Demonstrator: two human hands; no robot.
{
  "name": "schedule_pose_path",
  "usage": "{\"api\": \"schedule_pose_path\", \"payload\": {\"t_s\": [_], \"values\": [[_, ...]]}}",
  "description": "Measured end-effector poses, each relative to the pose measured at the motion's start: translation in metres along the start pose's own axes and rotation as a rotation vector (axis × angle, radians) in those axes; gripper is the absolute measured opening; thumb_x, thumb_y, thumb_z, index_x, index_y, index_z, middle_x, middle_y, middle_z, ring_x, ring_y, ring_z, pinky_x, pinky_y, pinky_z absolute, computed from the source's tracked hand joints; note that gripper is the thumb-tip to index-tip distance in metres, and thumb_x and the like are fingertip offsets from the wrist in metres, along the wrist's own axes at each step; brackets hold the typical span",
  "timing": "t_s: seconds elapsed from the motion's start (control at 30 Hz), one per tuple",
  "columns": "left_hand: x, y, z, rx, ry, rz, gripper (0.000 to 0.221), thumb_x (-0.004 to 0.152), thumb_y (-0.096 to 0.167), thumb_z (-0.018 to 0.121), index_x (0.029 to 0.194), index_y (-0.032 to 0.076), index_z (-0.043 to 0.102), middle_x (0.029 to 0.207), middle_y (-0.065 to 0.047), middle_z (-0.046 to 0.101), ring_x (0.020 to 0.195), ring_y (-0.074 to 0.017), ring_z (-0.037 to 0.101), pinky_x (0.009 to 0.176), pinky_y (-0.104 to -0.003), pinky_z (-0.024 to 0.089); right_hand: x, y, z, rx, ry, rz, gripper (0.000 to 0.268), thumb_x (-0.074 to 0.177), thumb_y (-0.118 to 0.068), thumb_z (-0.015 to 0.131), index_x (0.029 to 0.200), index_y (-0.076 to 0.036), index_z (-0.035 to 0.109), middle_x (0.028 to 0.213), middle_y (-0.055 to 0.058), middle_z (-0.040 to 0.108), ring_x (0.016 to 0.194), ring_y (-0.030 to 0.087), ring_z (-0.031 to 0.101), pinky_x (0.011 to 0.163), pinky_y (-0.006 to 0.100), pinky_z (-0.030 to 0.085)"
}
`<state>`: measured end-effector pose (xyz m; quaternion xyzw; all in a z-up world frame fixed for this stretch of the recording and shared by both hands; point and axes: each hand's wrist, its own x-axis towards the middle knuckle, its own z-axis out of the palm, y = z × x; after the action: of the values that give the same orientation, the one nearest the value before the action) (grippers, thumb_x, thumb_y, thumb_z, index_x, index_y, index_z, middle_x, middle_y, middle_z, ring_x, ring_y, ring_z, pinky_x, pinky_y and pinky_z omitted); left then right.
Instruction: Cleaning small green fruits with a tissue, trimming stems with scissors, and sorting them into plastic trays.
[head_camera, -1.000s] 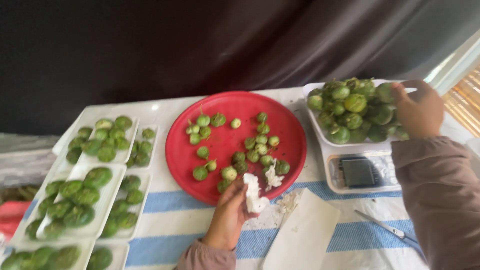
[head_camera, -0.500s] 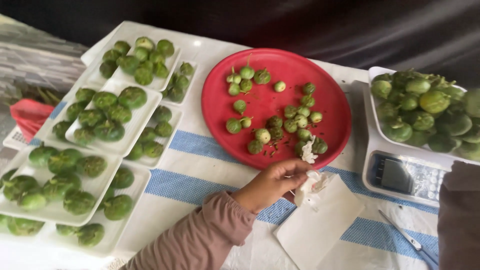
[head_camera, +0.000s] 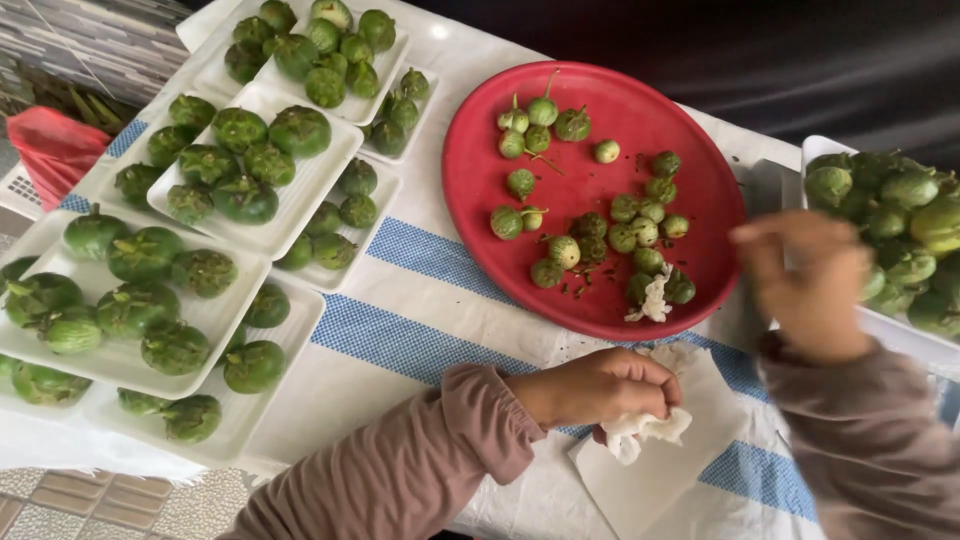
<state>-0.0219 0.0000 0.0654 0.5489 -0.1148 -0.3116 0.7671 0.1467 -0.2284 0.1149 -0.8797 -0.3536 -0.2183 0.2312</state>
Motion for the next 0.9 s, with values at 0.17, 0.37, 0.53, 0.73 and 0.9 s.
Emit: {"api": "schedule_pose_path", "payload": {"t_s": [0.17,0.37,0.53,0.73,0.9], "values": [[0.000,-0.002,-0.004,0.129,-0.112,0.061,0.019,0.080,0.028,0.057,0.090,0.019,0.070,0.070,0.006,0.048,0.067,-0.0104,0.043,0.049,-0.029,0.036,0.026,-0.094,0.078,-0.356,-0.204,-0.452,0.036,0.089,-0.013,0.069,0.123,-0.024,0.072,0.112,-0.003,0.073,0.098,0.025,0.061,0.074,0.043,0.041],[0.018,-0.027,-0.013,-0.217,-0.345,0.207,0.014,0.082,0.023,0.061,0.086,0.013,0.070,0.068,0.004,0.060,0.052,-0.0053,0.049,0.043,-0.020,0.036,0.035,-0.092,0.125,-0.517,-0.233,-0.563,0.035,0.079,-0.034,0.078,0.114,-0.034,0.073,0.106,-0.009,0.070,0.099,0.022,0.059,0.078,0.047,0.041],[0.026,-0.034,-0.018,-0.194,-0.246,0.189,0.020,0.089,0.023,0.052,0.096,0.013,0.068,0.077,-0.003,0.066,0.055,-0.0106,0.057,0.042,-0.024,0.038,0.026,-0.089,0.070,0.010,-0.179,-0.139,0.040,0.081,-0.018,0.083,0.119,-0.021,0.071,0.120,-0.002,0.072,0.111,0.023,0.062,0.093,0.040,0.042],[0.021,-0.011,-0.020,-0.202,0.237,0.019,0.040,0.095,0.027,0.046,0.124,0.010,0.066,0.100,-0.015,0.070,0.079,-0.0230,0.066,0.051,-0.032,0.051,-0.017,-0.085,0.014,0.620,-0.065,0.209,0.043,0.083,0.005,0.078,0.121,-0.002,0.061,0.121,0.012,0.066,0.104,0.019,0.066,0.094,0.030,0.060],[0.021,-0.003,-0.028,-0.405,0.413,0.145,0.030,0.101,0.022,0.051,0.123,0.006,0.062,0.114,-0.018,0.065,0.087,-0.0281,0.069,0.061,-0.033,0.065,-0.046,-0.097,-0.003,0.904,-0.066,0.339,0.044,0.080,0.006,0.072,0.121,0.002,0.056,0.130,0.020,0.065,0.117,0.026,0.067,0.103,0.037,0.061]]}}
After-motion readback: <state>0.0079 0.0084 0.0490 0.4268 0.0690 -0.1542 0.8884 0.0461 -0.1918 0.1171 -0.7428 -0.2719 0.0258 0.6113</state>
